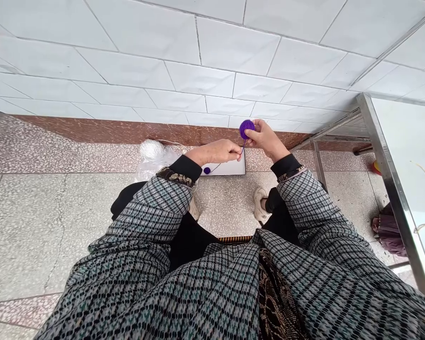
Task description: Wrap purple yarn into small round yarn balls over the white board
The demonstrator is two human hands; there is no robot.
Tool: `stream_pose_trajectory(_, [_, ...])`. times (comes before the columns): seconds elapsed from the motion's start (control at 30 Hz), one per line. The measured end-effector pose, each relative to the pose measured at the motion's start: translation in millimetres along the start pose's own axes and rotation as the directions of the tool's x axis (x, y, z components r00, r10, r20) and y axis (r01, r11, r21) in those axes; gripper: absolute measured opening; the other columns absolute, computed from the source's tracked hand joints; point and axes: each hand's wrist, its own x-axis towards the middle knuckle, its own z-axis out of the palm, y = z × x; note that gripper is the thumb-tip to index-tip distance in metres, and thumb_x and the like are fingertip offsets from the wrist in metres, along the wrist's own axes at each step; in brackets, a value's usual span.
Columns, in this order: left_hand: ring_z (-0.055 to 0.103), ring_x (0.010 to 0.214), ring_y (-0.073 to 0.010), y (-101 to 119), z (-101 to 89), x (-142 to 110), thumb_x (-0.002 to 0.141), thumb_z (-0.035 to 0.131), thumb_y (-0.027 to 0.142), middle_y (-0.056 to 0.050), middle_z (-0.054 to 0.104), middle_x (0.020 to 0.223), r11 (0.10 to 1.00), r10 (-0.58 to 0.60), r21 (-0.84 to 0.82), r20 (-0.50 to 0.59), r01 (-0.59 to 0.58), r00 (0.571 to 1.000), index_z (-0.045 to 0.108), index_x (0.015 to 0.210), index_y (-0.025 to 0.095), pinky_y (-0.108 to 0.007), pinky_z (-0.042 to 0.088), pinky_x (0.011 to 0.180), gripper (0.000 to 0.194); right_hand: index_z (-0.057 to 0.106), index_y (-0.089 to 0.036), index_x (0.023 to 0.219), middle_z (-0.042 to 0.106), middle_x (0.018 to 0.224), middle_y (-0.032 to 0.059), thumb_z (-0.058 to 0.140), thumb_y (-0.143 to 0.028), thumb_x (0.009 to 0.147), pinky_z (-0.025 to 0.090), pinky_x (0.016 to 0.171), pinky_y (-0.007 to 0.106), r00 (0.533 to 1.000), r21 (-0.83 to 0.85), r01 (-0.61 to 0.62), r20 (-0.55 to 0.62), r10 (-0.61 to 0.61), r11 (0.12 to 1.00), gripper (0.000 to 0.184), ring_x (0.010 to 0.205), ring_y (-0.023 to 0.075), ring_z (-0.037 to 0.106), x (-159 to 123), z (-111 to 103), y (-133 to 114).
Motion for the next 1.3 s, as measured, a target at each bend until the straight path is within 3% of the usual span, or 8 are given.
stream_pose_trajectory(0.17, [0.050, 0.061, -0.0129, -3.5, -15.0, -8.7, 0.084, 0.058, 0.023, -0.001, 0.065, 0.068, 0.999, -0.025, -0.032, -0.161, 0.020, 0.987, 0.073, 0.079, 0.018, -0.029, 0.038, 0.065, 0.017, 0.053, -0.020, 0.100, 0.062, 0.079, -0.0026, 0.073, -0.003, 0.085, 0.048, 0.050, 0.019, 0.976, -0.275, -0.090, 0.170, 0.140, 0.957, 0.031, 0.057, 0.0086, 0.056, -6.2, -1.4, -1.6])
stream_pose_trajectory(0.4, [0.059, 0.077, -0.0151, -8.2, -20.2, -11.2, 0.088, 0.060, 0.022, -0.004, 0.071, 0.081, 0.990, -0.100, -0.128, -0.367, 0.056, 0.925, 0.075, 0.088, 0.016, -0.030, 0.046, 0.077, 0.016, 0.062, -0.017, 0.115, 0.067, 0.093, -0.0009, 0.090, -0.027, 0.076, 0.052, 0.060, 0.019, 0.692, 0.097, 0.032, 0.716, -0.093, 0.995, 0.048, 0.070, 0.0079, 0.059, -16.1, -16.1, -5.8])
stream_pose_trajectory(0.53, [0.055, 0.071, -0.0139, -5.5, -13.0, -7.1, 0.092, 0.057, 0.025, -0.002, 0.065, 0.075, 0.987, -0.113, -0.147, -0.334, 0.067, 0.936, 0.072, 0.084, 0.017, -0.030, 0.044, 0.073, 0.018, 0.057, -0.020, 0.118, 0.065, 0.096, -0.0001, 0.094, -0.049, 0.074, 0.055, 0.063, 0.021, 0.850, 0.296, 0.100, 0.471, -0.236, 0.950, 0.064, 0.072, 0.0091, 0.062, -12.9, -17.8, -10.0])
stream_pose_trajectory(0.7, [0.051, 0.064, -0.0128, 1.0, -5.7, -4.8, 0.089, 0.056, 0.024, 0.000, 0.062, 0.069, 0.998, 0.009, -0.054, -0.193, -0.020, 0.981, 0.072, 0.082, 0.019, -0.030, 0.041, 0.068, 0.018, 0.051, -0.023, 0.109, 0.063, 0.091, -0.0010, 0.083, -0.035, 0.089, 0.056, 0.063, 0.022, 0.987, 0.178, 0.063, 0.135, -0.087, 0.982, 0.040, 0.068, 0.0092, 0.061, -2.6, -9.5, -7.8])
stream_pose_trajectory(0.87, [0.060, 0.076, -0.0148, -0.1, -10.4, -9.3, 0.087, 0.057, 0.025, -0.005, 0.073, 0.083, 0.999, 0.020, -0.021, -0.223, -0.026, 0.975, 0.075, 0.085, 0.019, -0.030, 0.045, 0.075, 0.019, 0.054, -0.019, 0.102, 0.065, 0.081, -0.0014, 0.074, -0.004, 0.083, 0.051, 0.054, 0.020, 0.968, -0.218, -0.084, 0.215, 0.132, 0.972, 0.032, 0.060, 0.0092, 0.057, -4.3, -3.1, -1.0])
stream_pose_trajectory(1.07, [0.062, 0.082, -0.0162, -8.6, -20.4, -12.8, 0.087, 0.058, 0.026, -0.006, 0.072, 0.086, 0.997, -0.050, -0.067, -0.354, 0.028, 0.934, 0.073, 0.085, 0.017, -0.032, 0.048, 0.082, 0.018, 0.062, -0.017, 0.107, 0.067, 0.090, -0.0003, 0.087, -0.019, 0.075, 0.053, 0.058, 0.021, 0.727, -0.073, -0.021, 0.684, 0.065, 0.997, 0.041, 0.067, 0.0092, 0.059, -15.8, -10.6, -7.9])
stream_pose_trajectory(1.2, [0.057, 0.074, -0.0152, -11.3, -15.2, -7.4, 0.089, 0.055, 0.025, -0.003, 0.067, 0.078, 0.990, -0.118, -0.122, -0.398, 0.075, 0.910, 0.071, 0.084, 0.016, -0.031, 0.045, 0.076, 0.019, 0.057, -0.021, 0.120, 0.064, 0.095, 0.0002, 0.091, -0.047, 0.078, 0.052, 0.062, 0.022, 0.883, 0.168, 0.089, 0.443, -0.155, 0.982, 0.060, 0.073, 0.0103, 0.061, -15.6, -12.2, -16.7])
stream_pose_trajectory(1.3, [0.053, 0.068, -0.0137, -6.7, -5.5, -2.5, 0.087, 0.055, 0.023, -0.001, 0.063, 0.071, 0.994, -0.051, -0.104, -0.292, 0.021, 0.955, 0.071, 0.081, 0.017, -0.030, 0.043, 0.072, 0.018, 0.053, -0.025, 0.126, 0.061, 0.095, 0.0004, 0.083, -0.056, 0.087, 0.051, 0.062, 0.022, 0.971, 0.120, 0.141, 0.177, -0.160, 0.983, 0.058, 0.077, 0.0122, 0.063, -10.7, -10.2, -18.8])
